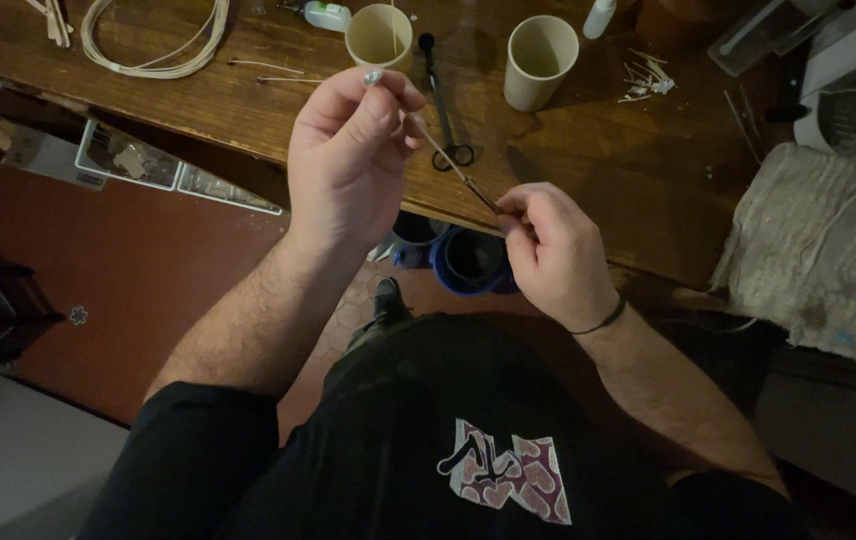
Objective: Preparing candle wicks by gluing tabs and placing them in cups.
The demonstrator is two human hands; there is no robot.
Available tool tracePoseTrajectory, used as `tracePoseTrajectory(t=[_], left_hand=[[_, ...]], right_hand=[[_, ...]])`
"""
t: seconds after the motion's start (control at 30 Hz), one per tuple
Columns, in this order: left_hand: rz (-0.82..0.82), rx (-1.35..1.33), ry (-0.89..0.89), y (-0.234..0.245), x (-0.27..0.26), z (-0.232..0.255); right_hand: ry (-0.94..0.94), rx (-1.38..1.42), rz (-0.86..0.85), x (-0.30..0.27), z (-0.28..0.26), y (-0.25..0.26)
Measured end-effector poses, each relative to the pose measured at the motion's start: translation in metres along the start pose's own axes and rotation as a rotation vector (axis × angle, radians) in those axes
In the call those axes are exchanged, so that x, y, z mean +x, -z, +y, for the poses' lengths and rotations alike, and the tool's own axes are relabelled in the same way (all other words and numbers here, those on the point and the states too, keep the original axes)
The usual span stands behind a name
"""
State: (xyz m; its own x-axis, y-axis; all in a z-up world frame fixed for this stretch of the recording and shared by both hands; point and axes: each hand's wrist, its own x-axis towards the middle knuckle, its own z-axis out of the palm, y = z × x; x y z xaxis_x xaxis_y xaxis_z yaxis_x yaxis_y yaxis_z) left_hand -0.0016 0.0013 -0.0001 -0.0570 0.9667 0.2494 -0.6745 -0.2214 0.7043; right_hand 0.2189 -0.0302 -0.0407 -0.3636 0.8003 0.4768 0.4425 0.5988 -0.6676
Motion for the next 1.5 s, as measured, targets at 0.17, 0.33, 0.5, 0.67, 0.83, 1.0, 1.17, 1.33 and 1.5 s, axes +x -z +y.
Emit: tracePoseTrajectory(t=[0.17, 0.33, 0.5, 0.67, 0.83, 1.0, 1.17, 1.33, 1.5], left_hand=[[-0.036, 0.012, -0.017, -0.001, 0.001, -0.001], [-0.036, 0.023, -0.023, -0.001, 0.003, -0.003], [-0.029, 0.013, -0.026, 0.001, 0.003, -0.004], [-0.045, 0.025, -0.029, 0.001, 0.003, -0.004], [-0.049, 0.011, -0.037, 0.003, 0.003, -0.002], [-0.038, 0.017, -0.034, 0.004, 0.003, -0.003], [-0.051, 0.024, -0.028, 0.007, 0.003, -0.006], [-0.048, 0.058, -0.085, 0.003, -0.006, -0.027], [-0.054, 0.105, -0.098, 0.01, -0.016, -0.042]], right_hand=[[-0.016, 0.001, 0.003, 0.0, 0.001, -0.001], [-0.007, -0.01, -0.001, 0.001, 0.001, -0.001], [0.014, 0.009, 0.003, 0.002, 0.001, -0.002], [-0.012, 0.018, 0.007, 0.002, 0.0, -0.003], [-0.01, 0.04, 0.006, 0.002, 0.001, -0.003], [-0.005, 0.05, 0.008, 0.003, 0.001, -0.004], [-0.022, 0.053, 0.01, 0.003, 0.001, -0.005], [-0.024, 0.067, 0.04, 0.002, 0.005, -0.008], [-0.048, 0.034, 0.07, 0.004, 0.003, -0.01]])
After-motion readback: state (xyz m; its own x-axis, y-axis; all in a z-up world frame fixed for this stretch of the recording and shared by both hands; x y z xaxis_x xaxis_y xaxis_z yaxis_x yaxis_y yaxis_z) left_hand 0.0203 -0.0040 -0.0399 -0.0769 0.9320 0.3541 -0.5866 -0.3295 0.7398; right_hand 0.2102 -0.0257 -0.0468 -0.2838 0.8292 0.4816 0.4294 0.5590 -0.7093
